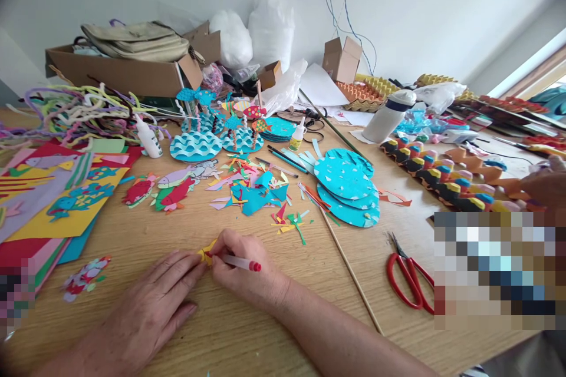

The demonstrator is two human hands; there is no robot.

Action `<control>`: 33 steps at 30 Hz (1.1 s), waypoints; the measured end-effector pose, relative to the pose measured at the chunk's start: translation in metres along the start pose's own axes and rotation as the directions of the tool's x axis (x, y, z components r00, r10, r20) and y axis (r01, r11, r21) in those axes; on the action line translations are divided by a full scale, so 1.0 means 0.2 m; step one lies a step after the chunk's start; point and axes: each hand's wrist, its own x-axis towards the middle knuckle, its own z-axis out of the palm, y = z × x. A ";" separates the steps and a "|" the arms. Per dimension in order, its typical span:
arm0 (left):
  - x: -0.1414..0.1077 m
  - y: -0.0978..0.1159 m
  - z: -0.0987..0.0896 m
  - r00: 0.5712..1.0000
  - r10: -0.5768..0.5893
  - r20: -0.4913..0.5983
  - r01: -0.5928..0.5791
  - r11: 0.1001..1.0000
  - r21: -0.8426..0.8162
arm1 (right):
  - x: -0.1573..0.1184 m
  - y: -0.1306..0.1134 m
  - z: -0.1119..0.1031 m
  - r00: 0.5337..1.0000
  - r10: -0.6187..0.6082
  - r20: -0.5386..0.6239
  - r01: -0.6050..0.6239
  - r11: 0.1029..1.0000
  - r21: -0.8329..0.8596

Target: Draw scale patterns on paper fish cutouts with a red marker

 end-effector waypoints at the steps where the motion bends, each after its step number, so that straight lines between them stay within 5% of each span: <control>1: 0.00 0.00 0.00 1.000 0.001 -0.004 -0.001 1.000 0.003 | 0.00 0.00 0.00 1.000 0.004 0.003 -0.004 1.000 -0.001; 33: 0.00 0.00 0.00 1.000 -0.013 0.004 0.013 0.999 -0.047 | 0.00 -0.03 -0.01 0.997 0.074 -0.030 -0.075 0.997 -0.027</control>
